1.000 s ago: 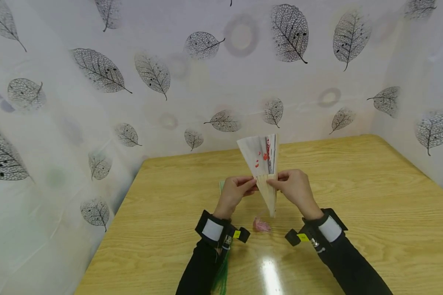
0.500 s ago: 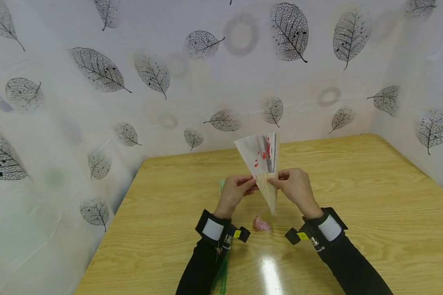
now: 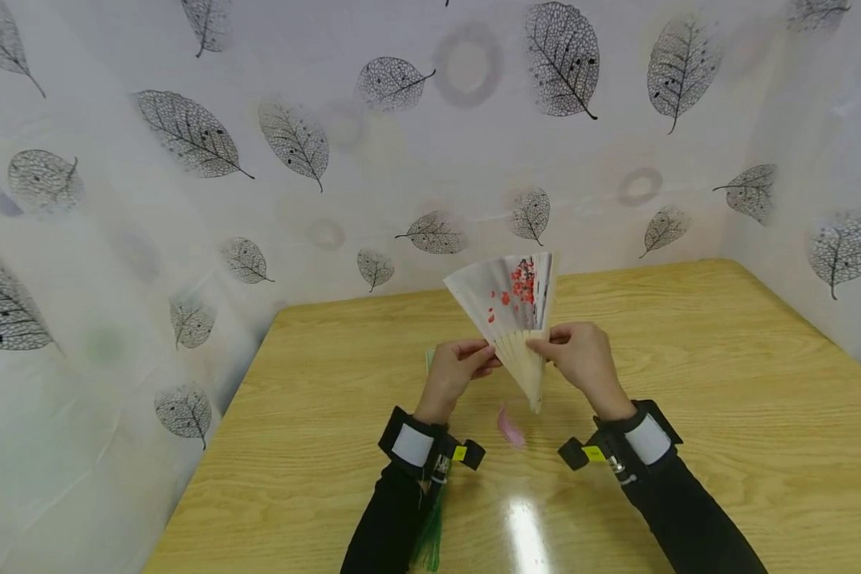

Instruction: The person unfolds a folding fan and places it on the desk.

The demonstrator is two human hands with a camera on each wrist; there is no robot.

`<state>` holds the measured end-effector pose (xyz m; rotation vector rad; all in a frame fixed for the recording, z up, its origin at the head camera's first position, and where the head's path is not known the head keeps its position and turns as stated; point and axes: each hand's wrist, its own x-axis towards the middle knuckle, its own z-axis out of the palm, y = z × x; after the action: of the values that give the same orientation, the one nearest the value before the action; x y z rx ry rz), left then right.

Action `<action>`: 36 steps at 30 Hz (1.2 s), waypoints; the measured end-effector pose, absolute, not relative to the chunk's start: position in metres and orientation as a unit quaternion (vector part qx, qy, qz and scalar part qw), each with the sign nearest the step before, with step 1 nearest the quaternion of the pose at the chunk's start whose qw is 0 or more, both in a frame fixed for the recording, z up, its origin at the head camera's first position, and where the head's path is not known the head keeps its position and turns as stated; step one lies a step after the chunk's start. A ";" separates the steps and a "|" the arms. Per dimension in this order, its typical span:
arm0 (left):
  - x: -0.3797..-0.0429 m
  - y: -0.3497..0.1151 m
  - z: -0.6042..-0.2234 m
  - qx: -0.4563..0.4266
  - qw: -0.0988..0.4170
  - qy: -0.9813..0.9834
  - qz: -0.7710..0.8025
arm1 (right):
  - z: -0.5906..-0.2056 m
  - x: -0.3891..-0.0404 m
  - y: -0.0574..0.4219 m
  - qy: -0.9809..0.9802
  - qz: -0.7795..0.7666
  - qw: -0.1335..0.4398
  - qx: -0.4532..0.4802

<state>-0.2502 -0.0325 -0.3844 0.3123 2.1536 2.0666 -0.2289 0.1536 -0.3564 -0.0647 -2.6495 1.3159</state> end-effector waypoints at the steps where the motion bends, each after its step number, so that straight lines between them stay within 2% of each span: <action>1: -0.250 -0.032 -0.385 0.104 0.070 0.715 0.687 | -0.356 -0.229 0.154 -0.891 0.444 0.091 -0.022; 36: -0.255 -0.029 -0.389 0.031 0.038 0.673 0.738 | -0.358 -0.236 0.167 -0.868 0.481 0.115 -0.056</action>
<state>-0.2548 -0.0295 -0.3893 0.0943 2.0652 2.2630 -0.2356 0.1671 -0.3578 -0.1638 -2.5422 1.4087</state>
